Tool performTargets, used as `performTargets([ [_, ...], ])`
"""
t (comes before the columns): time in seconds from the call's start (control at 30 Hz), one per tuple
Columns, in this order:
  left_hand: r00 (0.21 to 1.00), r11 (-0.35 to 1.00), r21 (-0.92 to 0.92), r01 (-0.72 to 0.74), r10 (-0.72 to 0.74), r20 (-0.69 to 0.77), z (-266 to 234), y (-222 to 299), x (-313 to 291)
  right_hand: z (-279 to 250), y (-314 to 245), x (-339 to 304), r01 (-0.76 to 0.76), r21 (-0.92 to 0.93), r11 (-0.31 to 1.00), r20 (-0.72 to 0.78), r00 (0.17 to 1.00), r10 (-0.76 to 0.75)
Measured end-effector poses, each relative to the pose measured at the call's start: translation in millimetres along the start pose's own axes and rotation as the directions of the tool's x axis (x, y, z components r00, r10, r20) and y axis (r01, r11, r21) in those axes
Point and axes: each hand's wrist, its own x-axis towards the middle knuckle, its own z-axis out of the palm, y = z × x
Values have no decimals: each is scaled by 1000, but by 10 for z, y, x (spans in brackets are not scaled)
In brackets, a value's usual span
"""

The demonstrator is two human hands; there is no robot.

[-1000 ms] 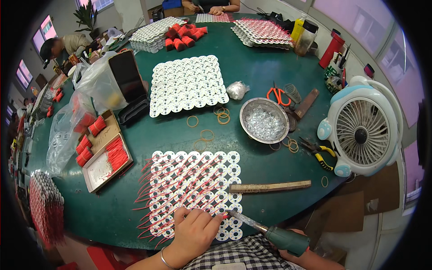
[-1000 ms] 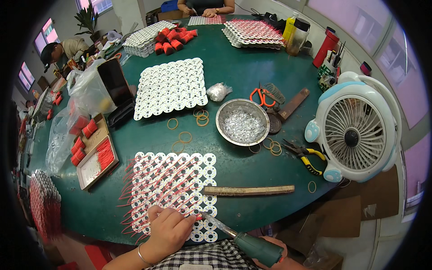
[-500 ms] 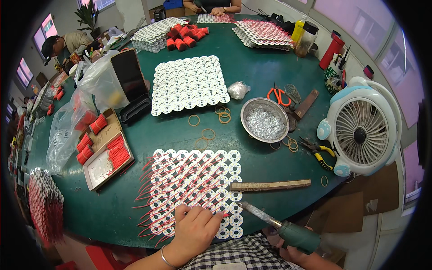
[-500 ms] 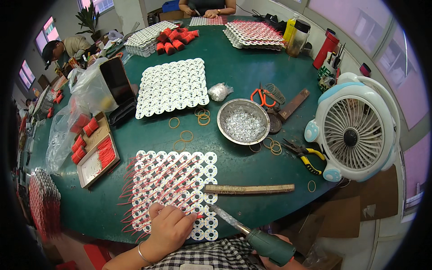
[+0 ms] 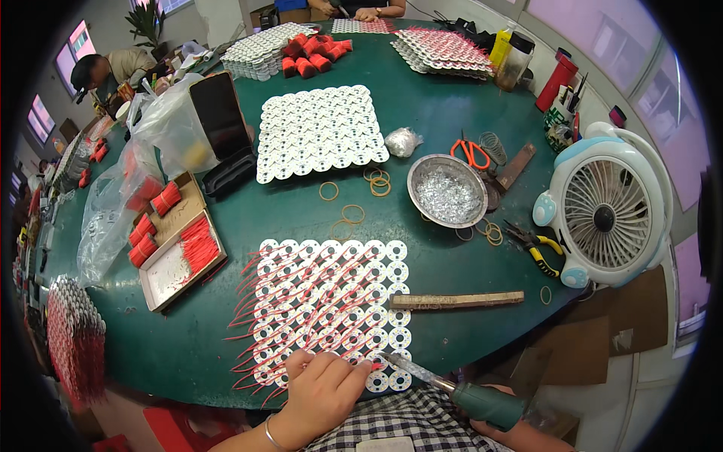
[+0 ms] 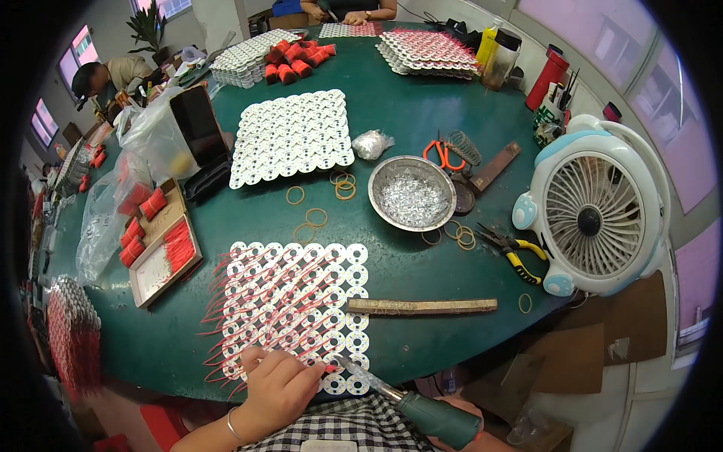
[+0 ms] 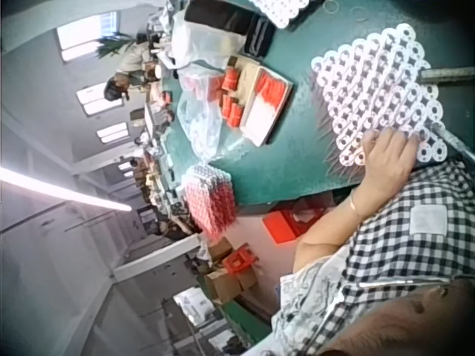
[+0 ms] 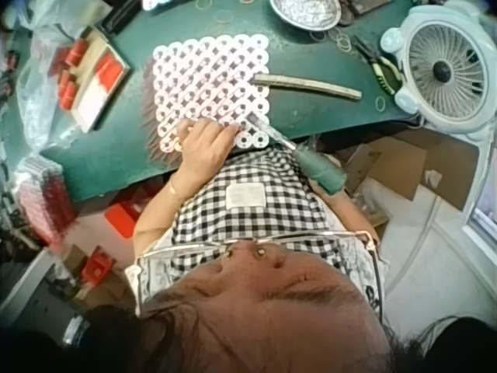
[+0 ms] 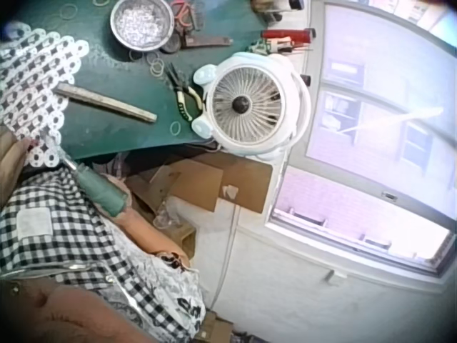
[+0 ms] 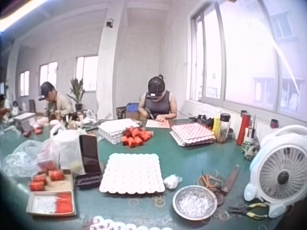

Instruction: The person solders wires onto a panel of LED circuit boards by taking wires from a box, placing them onto the contact points, and attaching them with a soldering iron.

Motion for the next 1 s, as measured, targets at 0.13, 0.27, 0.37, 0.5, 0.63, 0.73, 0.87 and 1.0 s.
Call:
performTargets([
  [0.13, 999, 1000, -14, 6, -5, 39, 37, -35, -18, 5, 47, 9, 85, -128, 988, -14, 996, -88],
  [0.27, 999, 1000, -17, 2, -1, 34, 41, -26, -10, 0, 124, 26, 169, -252, 953, -12, 984, -177],
  [0.37, 999, 1000, -15, 5, -5, 38, 42, -30, -9, -9, 199, 61, 226, -341, 912, -3, 970, -242],
  [0.5, 999, 1000, -13, 5, -5, 43, 34, -20, -7, -35, 316, 79, 305, -454, 837, 18, 943, -334],
  [0.63, 999, 999, -33, 8, -7, 47, 30, -20, -15, -168, 467, 94, 454, -648, 612, 158, 866, -475],
  [0.73, 998, 1000, -29, 3, -1, 59, 13, -18, -11, -160, 390, 17, 210, -275, 938, 43, 978, -206],
  [0.87, 996, 1000, -14, -2, 3, 89, -33, -43, -35, -170, 266, -68, 305, -525, 794, 54, 944, -327],
  [1.0, 992, 993, 74, 93, -99, 83, -314, -125, -69, -232, 334, -138, 386, -868, 312, 153, 806, -571],
])
